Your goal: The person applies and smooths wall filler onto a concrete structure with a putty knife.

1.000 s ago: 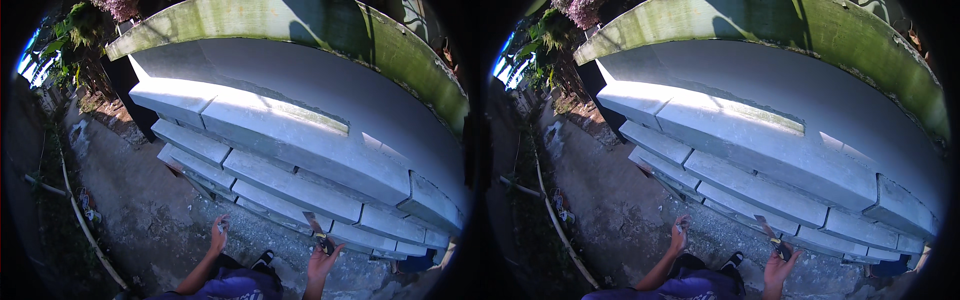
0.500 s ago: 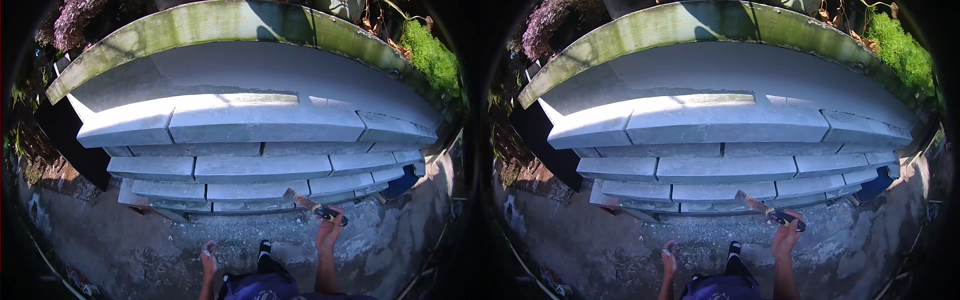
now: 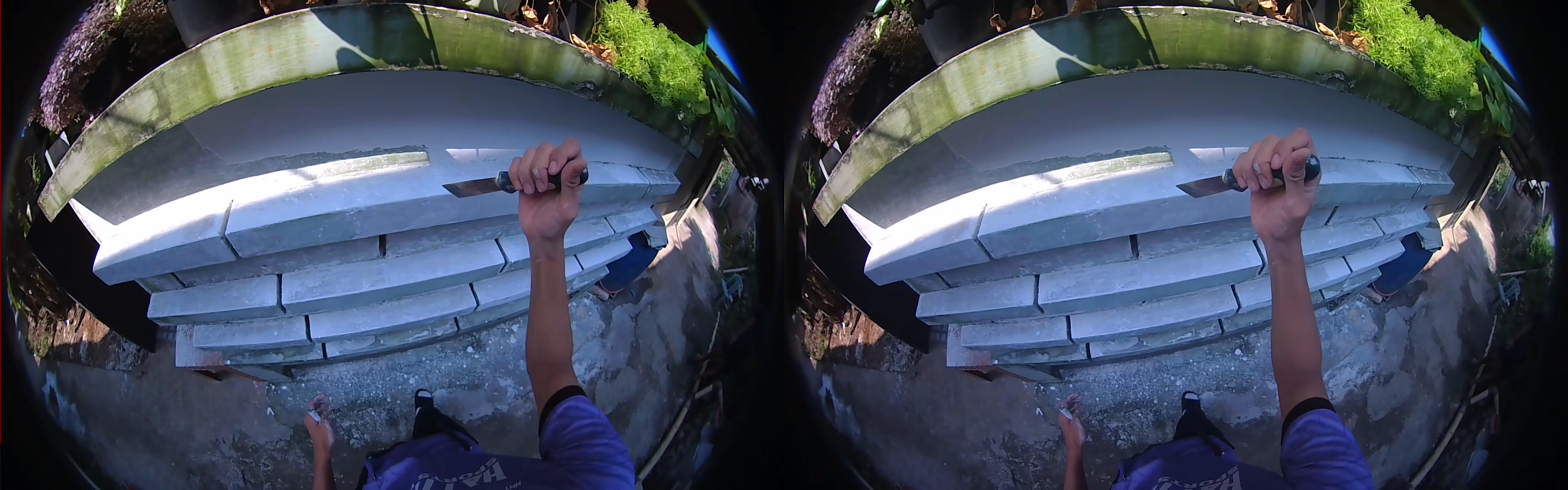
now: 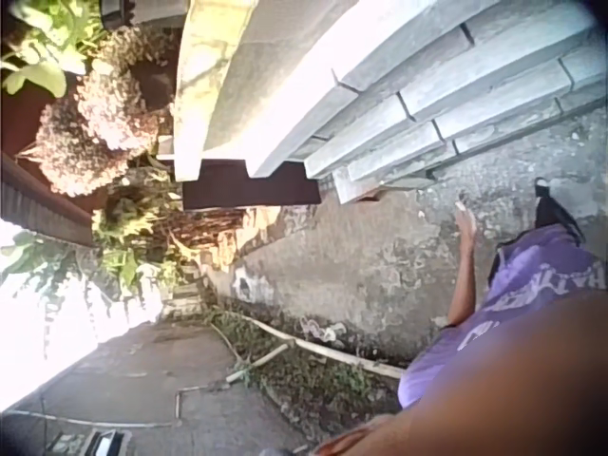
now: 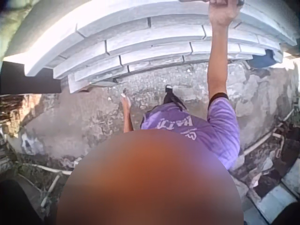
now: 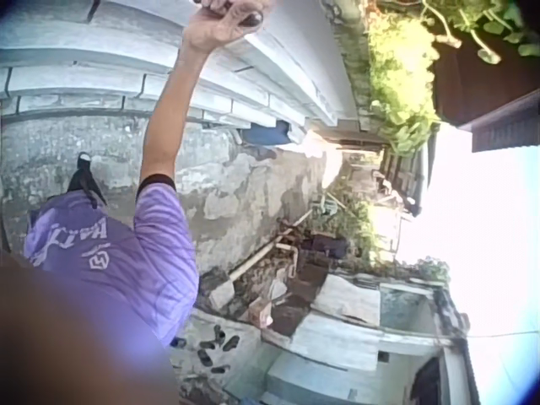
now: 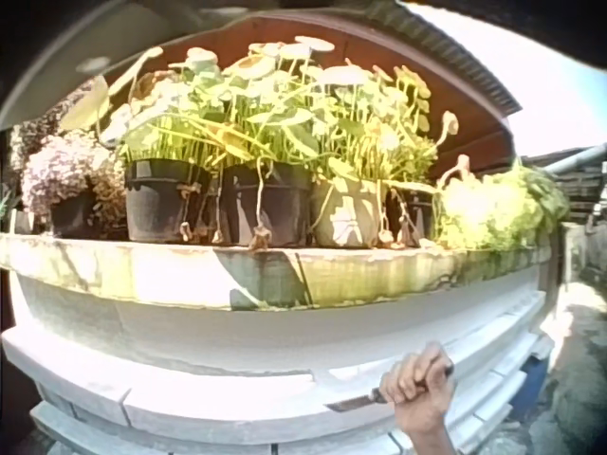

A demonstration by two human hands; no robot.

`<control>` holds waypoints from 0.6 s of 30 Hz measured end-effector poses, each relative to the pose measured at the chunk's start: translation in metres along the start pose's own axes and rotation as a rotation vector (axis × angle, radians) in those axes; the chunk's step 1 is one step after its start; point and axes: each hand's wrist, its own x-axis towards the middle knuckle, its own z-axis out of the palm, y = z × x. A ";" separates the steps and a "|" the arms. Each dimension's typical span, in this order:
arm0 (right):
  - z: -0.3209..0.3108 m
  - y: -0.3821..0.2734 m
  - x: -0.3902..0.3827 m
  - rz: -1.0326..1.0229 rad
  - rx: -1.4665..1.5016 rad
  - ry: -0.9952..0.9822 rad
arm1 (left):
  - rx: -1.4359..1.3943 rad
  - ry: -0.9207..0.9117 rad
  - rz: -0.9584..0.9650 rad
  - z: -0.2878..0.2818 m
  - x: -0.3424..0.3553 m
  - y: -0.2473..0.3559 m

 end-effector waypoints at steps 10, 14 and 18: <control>0.037 0.092 0.058 0.145 -0.137 -0.319 | -0.124 0.240 -0.074 0.065 0.008 -0.012; 0.044 0.098 0.062 0.159 -0.249 -0.353 | -0.157 0.259 -0.141 0.099 0.013 0.008; 0.033 0.103 0.067 0.279 -0.203 -0.279 | -0.072 0.168 -0.116 0.115 0.035 0.023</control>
